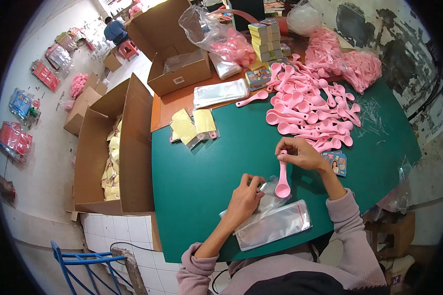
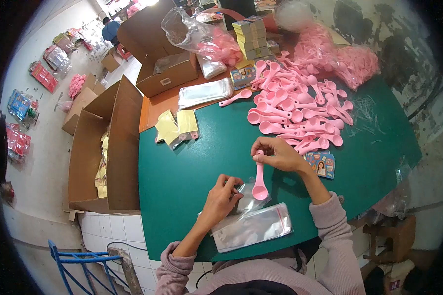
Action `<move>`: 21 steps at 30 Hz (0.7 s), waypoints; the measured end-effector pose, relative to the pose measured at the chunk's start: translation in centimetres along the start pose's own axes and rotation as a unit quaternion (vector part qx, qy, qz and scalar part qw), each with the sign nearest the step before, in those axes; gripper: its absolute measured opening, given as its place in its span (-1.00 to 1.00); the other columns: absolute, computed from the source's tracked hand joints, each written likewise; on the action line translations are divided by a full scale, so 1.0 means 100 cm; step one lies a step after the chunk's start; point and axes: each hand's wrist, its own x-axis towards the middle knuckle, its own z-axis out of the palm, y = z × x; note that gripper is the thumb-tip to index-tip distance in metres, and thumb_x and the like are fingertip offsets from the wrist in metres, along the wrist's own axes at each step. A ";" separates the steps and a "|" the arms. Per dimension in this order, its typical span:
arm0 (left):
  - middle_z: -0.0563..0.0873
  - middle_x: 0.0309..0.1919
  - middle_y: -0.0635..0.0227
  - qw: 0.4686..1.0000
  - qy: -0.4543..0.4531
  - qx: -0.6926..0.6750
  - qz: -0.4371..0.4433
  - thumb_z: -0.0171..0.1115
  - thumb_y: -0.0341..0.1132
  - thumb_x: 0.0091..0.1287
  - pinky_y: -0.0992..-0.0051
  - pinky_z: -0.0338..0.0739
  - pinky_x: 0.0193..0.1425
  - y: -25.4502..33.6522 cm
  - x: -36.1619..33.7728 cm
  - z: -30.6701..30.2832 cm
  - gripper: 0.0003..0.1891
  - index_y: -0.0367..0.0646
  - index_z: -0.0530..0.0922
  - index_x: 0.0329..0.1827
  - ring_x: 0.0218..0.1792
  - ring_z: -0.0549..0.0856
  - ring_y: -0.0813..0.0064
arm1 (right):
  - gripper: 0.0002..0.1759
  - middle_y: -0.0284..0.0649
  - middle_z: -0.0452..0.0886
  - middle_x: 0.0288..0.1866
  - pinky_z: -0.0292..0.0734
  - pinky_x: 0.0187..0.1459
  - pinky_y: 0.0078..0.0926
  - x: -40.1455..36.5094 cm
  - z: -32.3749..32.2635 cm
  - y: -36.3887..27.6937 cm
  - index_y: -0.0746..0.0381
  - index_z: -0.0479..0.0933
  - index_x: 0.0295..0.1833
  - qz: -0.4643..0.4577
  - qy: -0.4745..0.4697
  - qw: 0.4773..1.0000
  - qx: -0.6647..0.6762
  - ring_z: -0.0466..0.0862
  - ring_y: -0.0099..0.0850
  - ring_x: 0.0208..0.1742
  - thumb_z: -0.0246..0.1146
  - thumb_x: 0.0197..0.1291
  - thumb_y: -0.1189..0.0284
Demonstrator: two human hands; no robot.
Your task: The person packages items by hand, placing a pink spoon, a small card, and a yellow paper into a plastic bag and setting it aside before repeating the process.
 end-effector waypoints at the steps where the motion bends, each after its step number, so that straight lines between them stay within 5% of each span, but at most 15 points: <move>1: 0.48 -0.35 0.28 0.999 0.001 -0.032 -0.017 0.26 -0.50 0.04 0.47 0.49 -0.29 0.002 0.001 -0.001 -0.65 -0.16 0.50 -0.05 -0.42 0.55 0.41 | -0.86 -0.41 0.47 -0.43 0.37 -0.36 -0.70 0.001 -0.001 0.002 0.27 0.44 -0.28 0.002 0.002 1.000 -0.006 0.46 -0.68 -0.40 0.24 0.10 0.45; 6: 0.49 -0.40 0.26 0.999 -0.021 -0.049 -0.004 0.20 -0.54 0.04 0.50 0.50 -0.27 -0.003 0.002 -0.001 -0.62 -0.19 0.49 0.00 -0.42 0.55 0.43 | -0.86 -0.40 0.50 -0.48 0.37 -0.38 -0.69 0.002 0.001 0.004 0.26 0.45 -0.29 0.006 0.010 0.992 -0.126 0.46 -0.67 -0.44 0.24 0.08 0.45; 9: 0.49 -0.39 0.25 0.999 0.044 -0.017 0.003 0.16 -0.52 0.04 0.49 0.49 -0.26 -0.008 0.001 -0.004 -0.63 -0.19 0.52 -0.02 -0.41 0.54 0.41 | -0.86 -0.40 0.50 -0.50 0.36 -0.40 -0.67 0.002 0.001 0.003 0.25 0.45 -0.30 0.004 0.019 0.988 -0.156 0.46 -0.65 -0.46 0.24 0.07 0.44; 14: 0.57 -0.29 0.27 0.993 0.110 -0.017 0.038 0.17 -0.49 0.06 0.53 0.49 -0.19 -0.020 0.008 -0.021 -0.82 -0.25 0.55 -0.24 -0.27 0.60 0.42 | -0.85 -0.40 0.50 -0.51 0.36 -0.40 -0.65 0.002 -0.001 0.006 0.25 0.46 -0.30 -0.001 0.019 0.983 -0.182 0.46 -0.65 -0.46 0.25 0.06 0.42; 16: 0.64 -0.24 0.25 0.989 0.047 -0.134 -0.036 0.18 -0.46 0.16 0.57 0.50 -0.18 -0.023 0.008 -0.024 -0.85 -0.25 0.51 -0.22 -0.20 0.62 0.51 | -0.86 -0.36 0.52 -0.51 0.36 -0.42 -0.65 0.001 0.001 0.004 0.27 0.47 -0.31 -0.002 0.056 0.987 -0.148 0.47 -0.64 -0.48 0.24 0.05 0.45; 18: 0.68 -0.25 0.21 0.902 -0.035 -0.388 -0.186 0.21 -0.42 0.22 0.60 0.50 -0.19 -0.020 0.008 -0.026 -0.75 -0.25 0.45 -0.07 -0.22 0.64 0.56 | -0.88 -0.37 0.51 -0.50 0.37 -0.41 -0.68 0.004 0.006 0.000 0.28 0.47 -0.30 -0.036 0.136 0.984 -0.110 0.48 -0.65 -0.46 0.23 0.07 0.48; 21: 0.71 -0.31 0.22 0.897 -0.046 -0.402 -0.180 0.22 -0.41 0.23 0.62 0.52 -0.23 -0.015 0.010 -0.027 -0.65 -0.29 0.37 0.04 -0.29 0.66 0.59 | -0.89 -0.38 0.51 -0.48 0.40 -0.37 -0.71 0.004 0.020 -0.009 0.30 0.47 -0.27 -0.093 0.249 0.962 -0.056 0.49 -0.67 -0.42 0.22 0.09 0.52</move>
